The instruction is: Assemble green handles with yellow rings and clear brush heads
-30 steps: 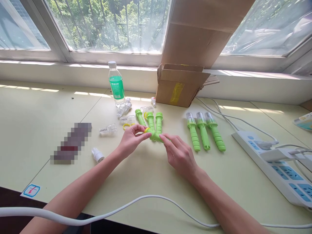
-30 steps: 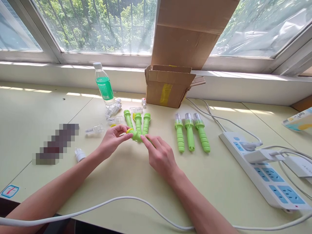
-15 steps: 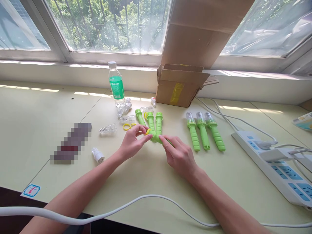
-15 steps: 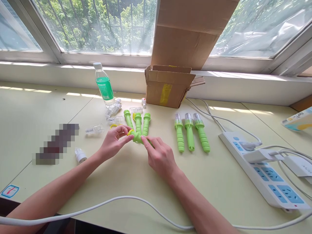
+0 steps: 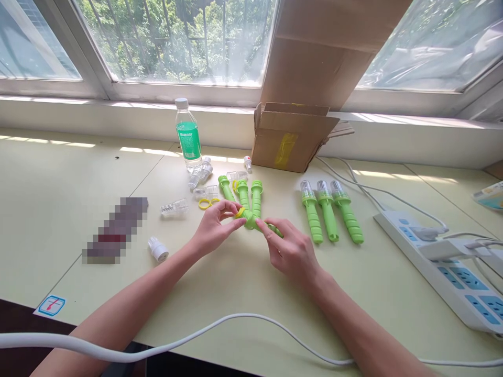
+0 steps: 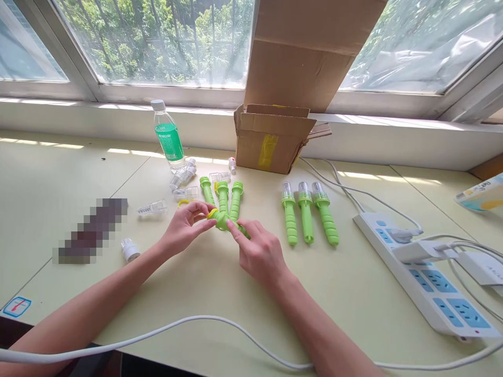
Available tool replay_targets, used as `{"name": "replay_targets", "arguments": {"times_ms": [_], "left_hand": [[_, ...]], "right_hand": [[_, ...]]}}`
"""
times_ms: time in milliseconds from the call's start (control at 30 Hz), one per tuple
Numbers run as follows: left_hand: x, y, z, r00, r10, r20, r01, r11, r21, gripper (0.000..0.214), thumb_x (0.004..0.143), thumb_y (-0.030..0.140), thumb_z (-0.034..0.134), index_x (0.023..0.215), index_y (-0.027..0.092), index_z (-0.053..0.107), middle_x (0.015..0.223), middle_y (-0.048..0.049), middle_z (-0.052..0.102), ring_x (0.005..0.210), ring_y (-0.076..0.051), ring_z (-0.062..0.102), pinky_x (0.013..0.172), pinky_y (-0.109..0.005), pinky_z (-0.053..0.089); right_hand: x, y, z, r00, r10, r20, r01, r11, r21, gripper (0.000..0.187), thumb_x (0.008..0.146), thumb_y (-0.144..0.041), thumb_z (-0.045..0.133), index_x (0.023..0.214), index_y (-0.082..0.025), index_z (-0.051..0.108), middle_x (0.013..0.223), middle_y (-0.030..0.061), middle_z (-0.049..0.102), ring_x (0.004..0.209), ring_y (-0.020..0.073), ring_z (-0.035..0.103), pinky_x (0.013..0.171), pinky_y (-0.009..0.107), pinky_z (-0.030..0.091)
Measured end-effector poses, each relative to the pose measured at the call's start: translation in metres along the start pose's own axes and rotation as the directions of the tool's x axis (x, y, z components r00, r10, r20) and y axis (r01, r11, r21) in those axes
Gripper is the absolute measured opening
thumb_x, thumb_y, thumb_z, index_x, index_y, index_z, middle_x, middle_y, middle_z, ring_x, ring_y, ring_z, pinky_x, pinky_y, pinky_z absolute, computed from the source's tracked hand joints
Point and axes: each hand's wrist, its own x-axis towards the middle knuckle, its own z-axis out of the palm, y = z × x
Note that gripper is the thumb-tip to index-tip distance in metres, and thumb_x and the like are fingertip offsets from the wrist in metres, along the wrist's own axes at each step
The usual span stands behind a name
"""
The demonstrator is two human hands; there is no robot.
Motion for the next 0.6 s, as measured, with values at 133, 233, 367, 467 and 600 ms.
{"name": "replay_targets", "arguments": {"times_ms": [133,233,367,467,600], "left_hand": [[0.0002,-0.0012,0.0013,1.000,0.015,-0.018,-0.015,1.000,0.019,0.024,0.078,0.032,0.068,0.078,0.017,0.050,0.101,-0.0068,0.061,0.103,-0.021,0.060,0.089,-0.041,0.052],[0.0003,-0.0022,0.0013,0.999,0.036,-0.025,-0.035,0.998,0.052,0.024,0.078,0.033,0.068,0.077,0.017,0.051,0.101,-0.0070,0.062,0.103,-0.021,0.060,0.091,-0.042,0.051],[0.0002,-0.0027,0.0002,0.998,0.062,-0.015,-0.061,0.995,0.081,0.023,0.079,0.033,0.067,0.077,0.017,0.051,0.102,-0.0076,0.062,0.104,-0.021,0.061,0.093,-0.043,0.051],[0.0007,-0.0024,-0.0012,0.993,0.117,0.015,-0.118,0.989,0.085,0.023,0.078,0.032,0.068,0.080,0.018,0.050,0.102,-0.0076,0.062,0.106,-0.020,0.060,0.096,-0.043,0.049],[0.0019,-0.0037,-0.0027,0.979,0.193,0.066,-0.200,0.972,0.124,0.030,0.073,0.028,0.074,0.085,0.019,0.049,0.106,-0.0076,0.061,0.109,-0.021,0.059,0.100,-0.044,0.046]], "right_hand": [[-0.0016,-0.0007,0.0010,0.999,0.032,0.018,-0.032,0.999,0.017,0.053,0.078,0.003,0.048,0.125,-0.018,0.057,0.101,0.0105,0.065,0.088,0.0196,0.062,0.064,0.026,0.048],[-0.0026,-0.0022,0.0019,0.998,0.049,0.026,-0.049,0.998,0.030,0.054,0.078,0.003,0.048,0.127,-0.018,0.056,0.102,0.0109,0.065,0.090,0.0205,0.062,0.068,0.028,0.050],[-0.0024,-0.0028,0.0019,0.998,0.058,0.025,-0.059,0.997,0.045,0.055,0.079,0.001,0.048,0.129,-0.020,0.054,0.103,0.0108,0.065,0.091,0.0210,0.062,0.067,0.028,0.050],[-0.0021,-0.0020,0.0015,0.998,0.068,0.011,-0.069,0.996,0.056,0.055,0.080,0.000,0.048,0.131,-0.021,0.053,0.104,0.0106,0.065,0.089,0.0204,0.063,0.065,0.027,0.050],[-0.0028,-0.0008,0.0019,0.996,0.084,0.003,-0.084,0.993,0.080,0.056,0.081,-0.001,0.049,0.133,-0.022,0.051,0.104,0.0097,0.065,0.080,0.0172,0.063,0.060,0.025,0.048]]}}
